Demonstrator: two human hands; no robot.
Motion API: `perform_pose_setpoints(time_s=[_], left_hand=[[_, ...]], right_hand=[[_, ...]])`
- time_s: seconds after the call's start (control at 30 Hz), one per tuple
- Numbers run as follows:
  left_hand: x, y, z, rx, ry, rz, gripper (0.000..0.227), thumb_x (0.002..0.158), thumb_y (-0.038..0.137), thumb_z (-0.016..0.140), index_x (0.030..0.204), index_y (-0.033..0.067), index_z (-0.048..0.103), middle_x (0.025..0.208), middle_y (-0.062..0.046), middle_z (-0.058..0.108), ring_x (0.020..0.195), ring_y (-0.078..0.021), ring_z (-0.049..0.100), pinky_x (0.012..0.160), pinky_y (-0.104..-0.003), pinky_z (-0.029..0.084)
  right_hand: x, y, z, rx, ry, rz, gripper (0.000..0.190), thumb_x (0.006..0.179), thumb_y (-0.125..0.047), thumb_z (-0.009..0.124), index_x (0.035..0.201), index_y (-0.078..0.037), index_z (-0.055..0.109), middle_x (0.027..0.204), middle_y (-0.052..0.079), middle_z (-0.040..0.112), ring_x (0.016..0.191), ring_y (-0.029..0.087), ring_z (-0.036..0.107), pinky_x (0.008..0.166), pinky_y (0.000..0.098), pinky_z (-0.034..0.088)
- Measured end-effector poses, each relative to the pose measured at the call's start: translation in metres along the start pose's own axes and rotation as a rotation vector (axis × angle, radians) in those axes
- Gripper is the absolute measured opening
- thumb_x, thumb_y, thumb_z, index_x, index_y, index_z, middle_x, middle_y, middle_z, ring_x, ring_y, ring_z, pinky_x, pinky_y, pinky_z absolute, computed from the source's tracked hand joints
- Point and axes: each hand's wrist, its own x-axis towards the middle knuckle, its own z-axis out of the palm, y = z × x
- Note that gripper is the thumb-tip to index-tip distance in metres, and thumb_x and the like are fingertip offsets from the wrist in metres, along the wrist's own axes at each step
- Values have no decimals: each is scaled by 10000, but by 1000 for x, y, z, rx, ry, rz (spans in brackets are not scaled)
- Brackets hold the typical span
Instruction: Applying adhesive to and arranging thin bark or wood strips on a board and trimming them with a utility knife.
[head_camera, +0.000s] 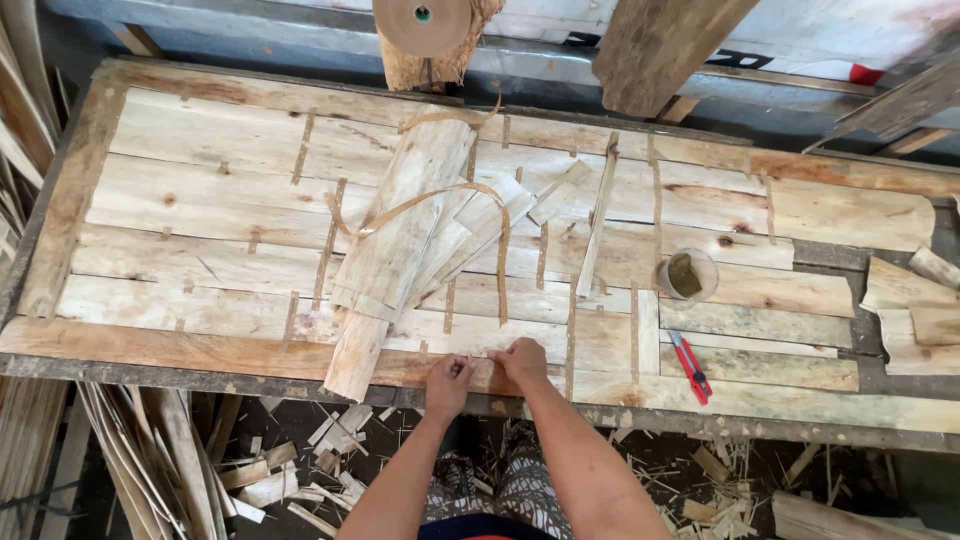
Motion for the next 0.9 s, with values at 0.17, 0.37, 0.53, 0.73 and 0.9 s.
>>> perform_pose_setpoints(time_s=[0.17, 0.37, 0.53, 0.73, 0.9], left_hand=[[2, 3, -2, -13, -21, -22, 183, 911, 169, 756, 875, 1, 693, 711, -38, 659, 646, -102, 578, 621, -279, 496], [2, -3, -1, -53, -39, -16, 172, 909, 164, 747, 884, 3, 694, 725, -23, 674, 663, -92, 592, 638, -271, 512], [3, 0, -3, -34, -54, 9, 180, 914, 175, 740, 888, 2, 697, 719, -28, 657, 655, -100, 570, 632, -281, 504], [7, -5, -2, 3, -142, 45, 198, 917, 178, 745, 884, 0, 666, 707, -31, 637, 653, -101, 558, 630, -284, 494], [13, -10, 13, -116, -325, 64, 193, 935, 204, 720, 932, 22, 654, 705, -31, 632, 659, -103, 578, 628, -299, 495]], right_hand=[[-2, -3, 0, 41, 59, 5, 544, 705, -548, 883, 797, -29, 750, 828, 171, 764, 804, 309, 741, 751, 413, 589], [-13, -1, 2, 66, 105, -3, 514, 749, -530, 851, 793, -32, 728, 823, 176, 753, 806, 327, 728, 750, 426, 579], [-17, -3, 1, 58, 86, 4, 501, 809, -524, 806, 837, -31, 722, 877, 177, 748, 851, 327, 715, 777, 428, 564], [-12, 18, 10, 338, -32, -94, 256, 902, -283, 691, 972, -46, 761, 923, 107, 781, 854, 229, 718, 773, 352, 555], [-35, 4, -33, 477, -274, -260, 212, 943, -176, 662, 1112, -71, 736, 959, 21, 762, 853, 99, 698, 785, 281, 562]])
